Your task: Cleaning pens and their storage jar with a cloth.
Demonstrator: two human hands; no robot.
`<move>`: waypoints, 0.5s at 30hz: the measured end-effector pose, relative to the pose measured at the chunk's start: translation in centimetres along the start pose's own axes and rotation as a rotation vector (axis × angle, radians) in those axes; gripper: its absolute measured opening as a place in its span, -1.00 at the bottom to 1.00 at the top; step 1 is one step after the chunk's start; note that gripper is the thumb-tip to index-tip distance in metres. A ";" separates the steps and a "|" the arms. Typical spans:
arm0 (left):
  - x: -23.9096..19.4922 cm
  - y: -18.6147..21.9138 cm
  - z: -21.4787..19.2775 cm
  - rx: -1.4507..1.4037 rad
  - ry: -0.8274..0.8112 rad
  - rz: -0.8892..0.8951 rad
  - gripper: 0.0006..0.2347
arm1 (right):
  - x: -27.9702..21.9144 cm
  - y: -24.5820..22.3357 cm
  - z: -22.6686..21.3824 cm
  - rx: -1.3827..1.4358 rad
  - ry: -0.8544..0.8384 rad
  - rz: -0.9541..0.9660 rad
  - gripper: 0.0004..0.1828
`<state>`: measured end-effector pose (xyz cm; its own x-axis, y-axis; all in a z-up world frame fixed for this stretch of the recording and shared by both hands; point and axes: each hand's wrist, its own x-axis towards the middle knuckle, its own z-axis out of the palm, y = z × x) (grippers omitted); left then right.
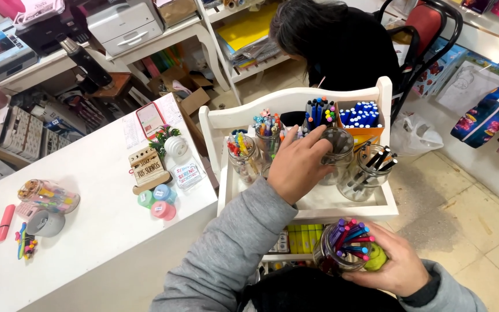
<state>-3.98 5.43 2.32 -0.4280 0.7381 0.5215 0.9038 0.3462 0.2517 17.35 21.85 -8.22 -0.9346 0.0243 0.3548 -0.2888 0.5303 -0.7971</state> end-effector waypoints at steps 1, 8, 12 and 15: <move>0.0 -0.1 0.4 -0.001 -0.001 -0.001 -0.70 | 0.0 0.0 0.0 0.000 -0.001 0.001 0.00; -0.1 -0.6 1.8 0.063 -0.060 -0.061 -0.66 | 0.3 -0.5 0.2 0.014 -0.021 -0.003 0.01; -0.2 1.1 1.3 0.383 0.111 -0.035 -0.67 | 0.2 -0.3 0.2 0.034 -0.057 -0.021 -0.01; -0.4 3.7 0.5 0.192 0.205 0.154 -0.67 | -0.1 0.5 0.1 0.012 -0.053 -0.076 0.01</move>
<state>-0.49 6.73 2.60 -0.2610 0.6652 0.6996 0.9340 0.3571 0.0089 17.27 22.02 -8.64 -0.9196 -0.0606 0.3881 -0.3612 0.5185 -0.7751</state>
